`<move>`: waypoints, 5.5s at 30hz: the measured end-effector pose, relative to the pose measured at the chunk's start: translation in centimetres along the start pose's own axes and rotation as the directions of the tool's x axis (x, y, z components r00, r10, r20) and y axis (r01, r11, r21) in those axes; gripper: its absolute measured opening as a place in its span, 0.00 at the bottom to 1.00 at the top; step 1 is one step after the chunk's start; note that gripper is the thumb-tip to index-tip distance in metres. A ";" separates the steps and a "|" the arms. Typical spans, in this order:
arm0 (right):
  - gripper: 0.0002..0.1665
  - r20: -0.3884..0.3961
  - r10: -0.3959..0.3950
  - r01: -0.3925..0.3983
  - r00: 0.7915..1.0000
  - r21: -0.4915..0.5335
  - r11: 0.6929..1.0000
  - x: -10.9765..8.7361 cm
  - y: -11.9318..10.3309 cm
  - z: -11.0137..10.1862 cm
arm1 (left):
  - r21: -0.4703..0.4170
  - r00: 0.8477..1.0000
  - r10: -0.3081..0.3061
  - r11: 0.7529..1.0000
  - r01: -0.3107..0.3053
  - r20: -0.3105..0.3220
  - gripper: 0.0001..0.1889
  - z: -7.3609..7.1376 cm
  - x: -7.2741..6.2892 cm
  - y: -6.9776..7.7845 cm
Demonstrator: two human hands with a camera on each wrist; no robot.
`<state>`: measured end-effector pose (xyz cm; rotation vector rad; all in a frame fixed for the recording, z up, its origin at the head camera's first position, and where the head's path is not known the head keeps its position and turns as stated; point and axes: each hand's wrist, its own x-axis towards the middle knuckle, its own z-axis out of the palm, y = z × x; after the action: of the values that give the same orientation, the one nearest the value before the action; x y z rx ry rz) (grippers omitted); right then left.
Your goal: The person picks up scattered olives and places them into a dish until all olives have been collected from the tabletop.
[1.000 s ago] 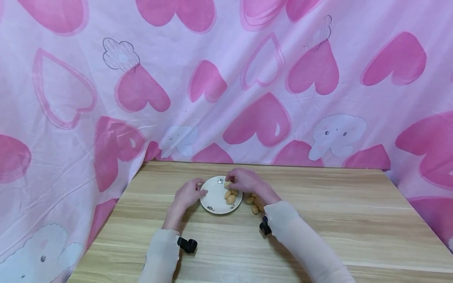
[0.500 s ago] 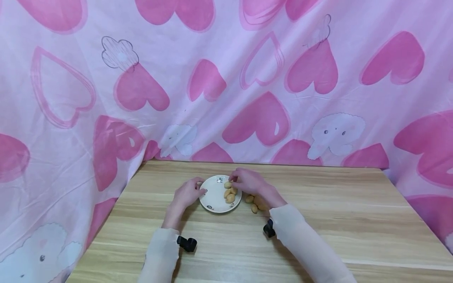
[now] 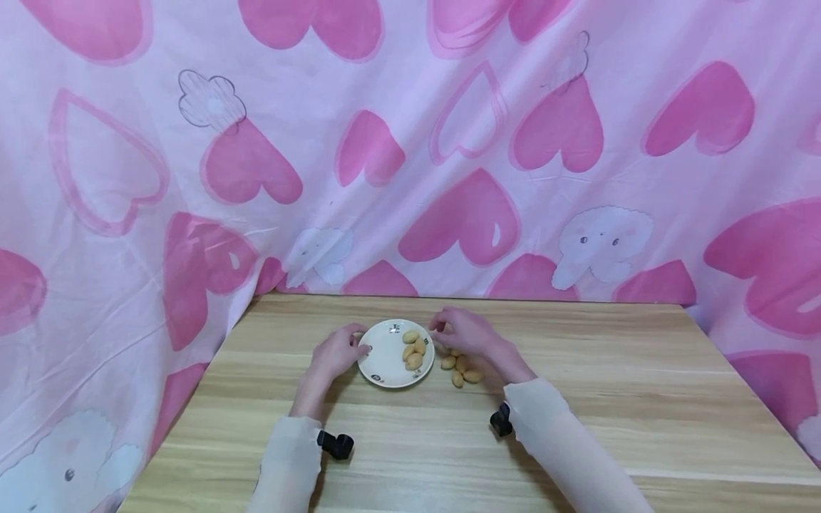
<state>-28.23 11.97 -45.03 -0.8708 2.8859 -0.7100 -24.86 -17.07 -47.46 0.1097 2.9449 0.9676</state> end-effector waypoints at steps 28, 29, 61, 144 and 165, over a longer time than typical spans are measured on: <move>0.11 0.058 0.118 -0.119 0.991 0.015 0.993 -1.3 1.9 -0.1 | -0.008 1.000 0.019 1.000 -0.019 -0.007 0.22 0.1 -0.1 -0.1; 0.11 0.057 0.124 -0.125 0.991 0.019 0.992 -1.3 1.8 0.0 | -0.010 1.000 0.015 1.000 -0.015 -0.006 0.22 0.1 -0.1 -0.1; 0.10 -0.068 0.079 -0.075 0.995 0.062 0.995 -2.1 -1.3 -0.3 | -0.011 1.000 -0.001 1.000 0.001 -0.001 0.23 -0.2 0.0 0.0; 0.11 -0.014 0.344 -0.309 0.939 0.406 0.860 -4.1 2.1 1.2 | -0.027 1.000 -0.013 1.000 0.014 0.023 0.23 -0.2 0.0 0.1; 0.12 -0.059 0.164 -0.132 0.985 0.360 0.924 -2.2 -0.9 0.8 | -0.022 1.000 -0.012 1.000 0.012 0.011 0.22 -0.2 -0.1 0.1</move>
<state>-25.78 12.13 -45.50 -0.5813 2.7237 -1.2292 -24.75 -17.14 -47.20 0.0956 2.9211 0.9937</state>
